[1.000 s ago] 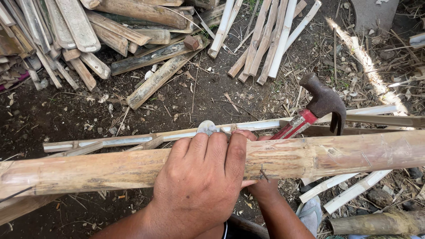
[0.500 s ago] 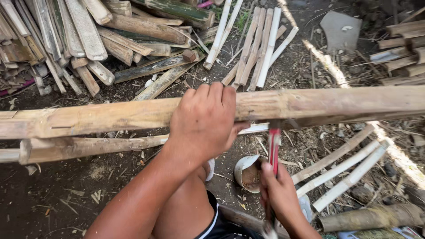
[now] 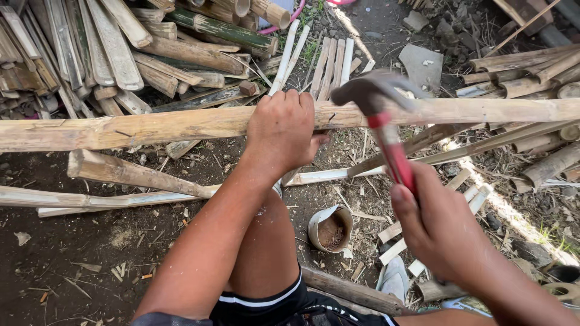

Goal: The person hammers nails into a wooden frame using a hammer. They repeatedly drive nails into the wood, adjust the frame, and continue hammering until the task is complete.

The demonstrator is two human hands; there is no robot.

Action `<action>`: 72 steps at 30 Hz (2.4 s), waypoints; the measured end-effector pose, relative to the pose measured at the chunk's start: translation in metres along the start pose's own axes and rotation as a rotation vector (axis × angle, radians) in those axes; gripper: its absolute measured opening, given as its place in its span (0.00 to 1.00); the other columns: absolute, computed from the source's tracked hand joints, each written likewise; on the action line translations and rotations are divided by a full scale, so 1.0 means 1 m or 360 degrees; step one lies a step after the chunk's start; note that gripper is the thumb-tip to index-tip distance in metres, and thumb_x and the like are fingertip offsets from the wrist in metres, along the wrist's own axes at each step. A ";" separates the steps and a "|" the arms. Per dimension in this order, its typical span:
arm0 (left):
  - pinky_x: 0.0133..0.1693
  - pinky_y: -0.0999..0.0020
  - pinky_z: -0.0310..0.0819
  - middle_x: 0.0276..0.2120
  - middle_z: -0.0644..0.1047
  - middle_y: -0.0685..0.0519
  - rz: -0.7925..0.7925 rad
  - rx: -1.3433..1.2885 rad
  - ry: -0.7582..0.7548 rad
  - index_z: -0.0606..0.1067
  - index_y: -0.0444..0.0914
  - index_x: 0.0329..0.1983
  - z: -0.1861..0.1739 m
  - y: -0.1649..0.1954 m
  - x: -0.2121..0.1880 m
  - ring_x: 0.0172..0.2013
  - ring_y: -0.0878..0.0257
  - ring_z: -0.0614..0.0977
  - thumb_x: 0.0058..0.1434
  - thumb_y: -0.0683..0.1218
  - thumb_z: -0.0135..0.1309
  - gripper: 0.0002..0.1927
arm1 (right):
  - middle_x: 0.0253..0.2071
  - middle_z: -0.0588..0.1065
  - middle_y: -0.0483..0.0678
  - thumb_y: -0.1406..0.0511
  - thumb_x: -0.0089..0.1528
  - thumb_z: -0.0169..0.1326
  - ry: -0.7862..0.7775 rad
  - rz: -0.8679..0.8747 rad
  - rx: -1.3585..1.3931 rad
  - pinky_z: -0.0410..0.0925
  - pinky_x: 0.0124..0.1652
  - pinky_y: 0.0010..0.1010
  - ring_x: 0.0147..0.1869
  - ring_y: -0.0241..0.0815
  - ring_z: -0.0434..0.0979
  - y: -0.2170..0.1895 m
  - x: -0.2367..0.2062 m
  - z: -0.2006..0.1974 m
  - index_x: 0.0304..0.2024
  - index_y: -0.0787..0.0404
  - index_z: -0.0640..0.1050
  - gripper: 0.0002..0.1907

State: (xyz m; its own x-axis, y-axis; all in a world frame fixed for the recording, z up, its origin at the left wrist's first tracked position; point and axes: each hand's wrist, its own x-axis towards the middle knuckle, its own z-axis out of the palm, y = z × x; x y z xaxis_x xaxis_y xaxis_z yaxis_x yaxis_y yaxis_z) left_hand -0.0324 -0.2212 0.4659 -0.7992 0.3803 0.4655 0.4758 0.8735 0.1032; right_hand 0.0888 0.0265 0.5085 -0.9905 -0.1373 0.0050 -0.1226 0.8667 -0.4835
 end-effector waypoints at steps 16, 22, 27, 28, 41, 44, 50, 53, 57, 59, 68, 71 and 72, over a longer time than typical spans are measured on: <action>0.42 0.56 0.72 0.34 0.77 0.46 -0.0044 -0.0003 -0.0094 0.73 0.34 0.38 -0.007 0.003 -0.005 0.38 0.52 0.81 0.47 0.64 0.68 0.32 | 0.18 0.71 0.48 0.57 0.69 0.41 -0.0051 0.0013 0.0186 0.67 0.21 0.41 0.18 0.43 0.70 0.007 0.004 -0.003 0.35 0.60 0.72 0.16; 0.43 0.55 0.72 0.35 0.78 0.46 -0.0040 0.0027 -0.0093 0.74 0.34 0.39 -0.009 0.005 -0.005 0.39 0.51 0.81 0.48 0.64 0.68 0.31 | 0.26 0.73 0.51 0.59 0.76 0.43 0.0404 -0.0910 0.1378 0.69 0.28 0.36 0.27 0.43 0.73 0.007 -0.016 -0.022 0.43 0.64 0.75 0.15; 0.43 0.55 0.72 0.37 0.78 0.46 -0.0050 0.0037 -0.0141 0.74 0.34 0.40 -0.007 0.011 -0.006 0.41 0.50 0.81 0.50 0.64 0.67 0.31 | 0.20 0.74 0.53 0.57 0.70 0.45 -0.0130 -0.0025 -0.0092 0.67 0.28 0.41 0.22 0.46 0.74 -0.001 0.000 -0.024 0.37 0.63 0.74 0.16; 0.44 0.55 0.72 0.37 0.78 0.46 -0.0060 0.0035 -0.0141 0.74 0.34 0.40 -0.008 0.011 -0.006 0.42 0.50 0.81 0.49 0.64 0.67 0.32 | 0.21 0.73 0.53 0.57 0.71 0.44 0.0031 -0.0072 0.0172 0.67 0.26 0.39 0.21 0.47 0.74 -0.001 -0.003 -0.027 0.38 0.63 0.74 0.16; 0.46 0.56 0.72 0.40 0.78 0.41 -0.0201 0.0152 -0.0443 0.57 0.24 0.69 -0.023 0.025 0.000 0.42 0.49 0.81 0.52 0.67 0.64 0.56 | 0.21 0.69 0.45 0.57 0.71 0.41 -0.0029 -0.0298 0.0449 0.65 0.22 0.35 0.20 0.38 0.68 0.010 -0.004 -0.031 0.38 0.60 0.71 0.16; 0.47 0.57 0.72 0.40 0.78 0.40 -0.0189 0.0160 -0.0406 0.56 0.23 0.69 -0.026 0.029 0.002 0.43 0.49 0.81 0.51 0.68 0.64 0.59 | 0.24 0.69 0.41 0.55 0.74 0.38 0.0481 -0.0986 0.1079 0.68 0.25 0.29 0.24 0.34 0.69 0.011 -0.018 -0.038 0.40 0.59 0.70 0.17; 0.47 0.56 0.72 0.42 0.78 0.41 -0.0267 0.0123 -0.0457 0.55 0.27 0.71 -0.030 0.034 0.001 0.44 0.49 0.80 0.51 0.68 0.64 0.58 | 0.25 0.71 0.46 0.57 0.73 0.37 -0.0143 0.0072 -0.0079 0.68 0.26 0.31 0.24 0.39 0.69 0.002 0.005 -0.026 0.39 0.60 0.70 0.16; 0.47 0.56 0.73 0.43 0.77 0.40 -0.0298 0.0175 -0.0636 0.53 0.27 0.72 -0.032 0.033 0.001 0.44 0.49 0.80 0.52 0.70 0.63 0.60 | 0.23 0.71 0.46 0.58 0.71 0.39 -0.0019 -0.0117 0.0206 0.68 0.24 0.34 0.23 0.38 0.71 0.014 0.000 -0.024 0.39 0.60 0.71 0.15; 0.49 0.55 0.72 0.42 0.78 0.40 -0.0243 0.0170 -0.0517 0.55 0.26 0.71 -0.030 0.030 0.002 0.44 0.48 0.81 0.52 0.69 0.63 0.59 | 0.23 0.71 0.44 0.58 0.74 0.39 0.0441 -0.0755 0.1284 0.63 0.23 0.30 0.21 0.34 0.67 0.025 -0.013 -0.023 0.47 0.62 0.68 0.14; 0.49 0.55 0.72 0.41 0.79 0.41 -0.0231 0.0171 -0.0486 0.56 0.25 0.71 -0.026 0.030 0.002 0.45 0.48 0.81 0.52 0.70 0.64 0.59 | 0.28 0.71 0.48 0.60 0.73 0.38 0.0439 -0.0788 0.0436 0.68 0.26 0.34 0.26 0.38 0.71 0.023 -0.009 -0.016 0.42 0.63 0.69 0.14; 0.51 0.52 0.71 0.46 0.77 0.41 -0.0202 0.0179 -0.0451 0.61 0.31 0.72 -0.015 0.036 -0.003 0.48 0.47 0.79 0.57 0.68 0.62 0.51 | 0.28 0.74 0.58 0.56 0.73 0.40 0.0104 0.0310 0.0156 0.70 0.34 0.51 0.31 0.58 0.77 0.071 -0.002 -0.012 0.46 0.63 0.69 0.16; 0.51 0.48 0.65 0.47 0.72 0.41 -0.0325 0.0329 -0.0299 0.63 0.31 0.66 -0.011 0.056 -0.011 0.52 0.49 0.72 0.48 0.69 0.67 0.54 | 0.33 0.76 0.62 0.58 0.71 0.45 0.0370 0.0076 0.0187 0.69 0.39 0.52 0.38 0.63 0.77 0.113 0.000 -0.010 0.51 0.62 0.69 0.15; 0.55 0.48 0.65 0.51 0.71 0.41 -0.0304 0.0378 0.0016 0.63 0.31 0.67 -0.004 0.069 -0.017 0.56 0.48 0.70 0.52 0.65 0.67 0.50 | 0.35 0.76 0.63 0.59 0.71 0.47 0.0406 0.0007 0.0211 0.68 0.40 0.53 0.41 0.66 0.77 0.126 -0.001 -0.004 0.53 0.61 0.69 0.14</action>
State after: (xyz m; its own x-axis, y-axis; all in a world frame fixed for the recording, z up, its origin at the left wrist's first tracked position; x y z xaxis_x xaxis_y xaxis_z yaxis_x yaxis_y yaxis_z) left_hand 0.0157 -0.1685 0.4691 -0.8618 0.2005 0.4660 0.2172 0.9760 -0.0183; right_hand 0.0737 0.1379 0.4506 -0.9767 0.0060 0.2144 -0.1254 0.7946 -0.5940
